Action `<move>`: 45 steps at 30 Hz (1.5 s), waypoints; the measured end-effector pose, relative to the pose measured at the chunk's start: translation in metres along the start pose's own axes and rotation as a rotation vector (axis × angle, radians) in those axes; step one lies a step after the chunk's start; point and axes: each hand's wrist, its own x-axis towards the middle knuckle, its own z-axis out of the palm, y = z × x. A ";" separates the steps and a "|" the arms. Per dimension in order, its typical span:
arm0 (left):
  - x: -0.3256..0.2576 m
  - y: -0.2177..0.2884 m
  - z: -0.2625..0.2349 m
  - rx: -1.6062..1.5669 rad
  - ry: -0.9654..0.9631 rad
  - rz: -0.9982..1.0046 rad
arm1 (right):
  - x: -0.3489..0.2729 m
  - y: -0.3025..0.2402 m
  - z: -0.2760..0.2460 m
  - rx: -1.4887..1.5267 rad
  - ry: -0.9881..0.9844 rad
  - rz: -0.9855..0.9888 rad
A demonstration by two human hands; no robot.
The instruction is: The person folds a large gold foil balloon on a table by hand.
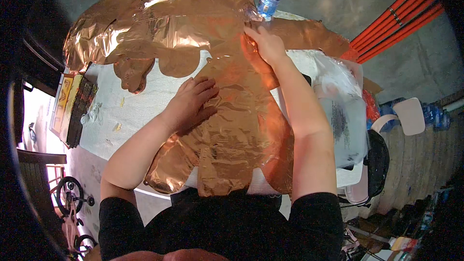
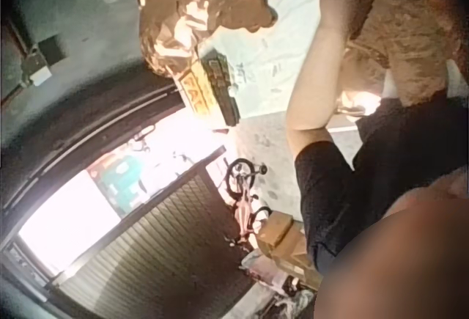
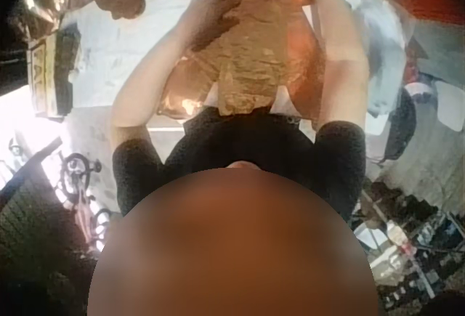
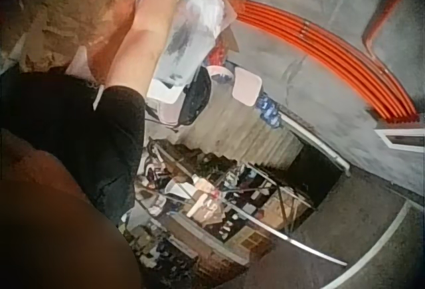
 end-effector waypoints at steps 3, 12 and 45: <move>0.001 -0.001 0.003 -0.024 -0.032 -0.013 | 0.002 0.001 -0.001 0.023 -0.070 0.143; 0.001 -0.002 0.002 -0.035 -0.052 -0.032 | 0.014 0.020 0.024 0.100 0.007 0.226; 0.002 -0.002 0.000 -0.024 -0.031 0.008 | 0.024 0.016 0.033 0.154 0.135 0.405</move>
